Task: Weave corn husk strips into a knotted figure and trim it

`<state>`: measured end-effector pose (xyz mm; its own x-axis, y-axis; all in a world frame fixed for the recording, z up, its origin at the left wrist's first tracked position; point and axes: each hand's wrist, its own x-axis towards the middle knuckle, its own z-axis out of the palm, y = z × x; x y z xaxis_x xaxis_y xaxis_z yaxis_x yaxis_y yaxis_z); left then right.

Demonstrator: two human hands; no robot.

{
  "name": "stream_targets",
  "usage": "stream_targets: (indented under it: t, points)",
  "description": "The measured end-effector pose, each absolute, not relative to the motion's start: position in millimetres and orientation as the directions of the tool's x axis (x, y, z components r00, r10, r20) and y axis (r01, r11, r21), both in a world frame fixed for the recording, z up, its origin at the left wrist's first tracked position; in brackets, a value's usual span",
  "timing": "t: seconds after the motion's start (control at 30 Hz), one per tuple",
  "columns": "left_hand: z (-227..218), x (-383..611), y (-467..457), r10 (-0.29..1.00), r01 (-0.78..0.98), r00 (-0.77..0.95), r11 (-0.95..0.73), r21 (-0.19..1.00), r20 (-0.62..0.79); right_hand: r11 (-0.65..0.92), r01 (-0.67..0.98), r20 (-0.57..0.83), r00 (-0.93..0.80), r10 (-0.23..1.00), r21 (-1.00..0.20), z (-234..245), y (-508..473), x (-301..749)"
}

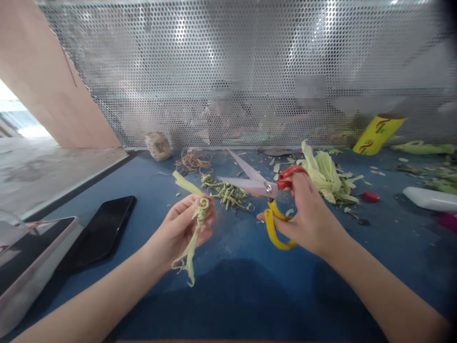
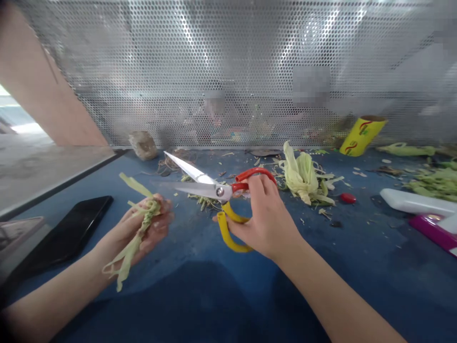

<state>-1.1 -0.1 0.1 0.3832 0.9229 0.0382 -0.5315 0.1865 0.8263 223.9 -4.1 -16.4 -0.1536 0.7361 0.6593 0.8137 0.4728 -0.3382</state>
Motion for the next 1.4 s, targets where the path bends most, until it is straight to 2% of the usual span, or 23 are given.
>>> stream_targets:
  t: [0.17, 0.27, 0.5, 0.73, 0.93, 1.17, 1.4]
  points:
    - [3, -3, 0, 0.904, -0.566, 0.427, 0.265, 0.781, 0.003, 0.557, 0.829, 0.736, -0.347, 0.581, -0.048, -11, -8, 230]
    - [2, -6, 1, 0.904, -0.572, 0.427, 0.266, 0.776, 0.005, 0.565, 0.823, 0.747, -0.406, 0.527, 0.048, -11, -7, 233]
    - [4, -9, 1, 0.921, -0.507, 0.389, 0.191, 0.840, 0.025, 0.540, 0.837, 0.764, -0.408, 0.500, 0.093, -12, -7, 235]
    - [8, -16, 2, 0.930, -0.473, 0.359, 0.112, 0.874, 0.075, 0.542, 0.837, 0.783, -0.387, 0.486, 0.077, -11, -5, 237]
    - [4, -17, 5, 0.963, -0.424, 0.268, 0.083, 0.902, 0.037, 0.540, 0.838, 0.786, -0.387, 0.483, 0.081, -9, -7, 235]
    - [1, -17, 6, 0.951, -0.382, 0.290, 0.009, 0.924, 0.111, 0.483, 0.868, 0.803, -0.366, 0.470, 0.113, -10, -9, 237]
    - [3, -16, 5, 0.925, -0.328, 0.380, 0.112, 0.938, 0.023, 0.421, 0.886, 0.834, -0.376, 0.404, 0.195, -9, -7, 240]
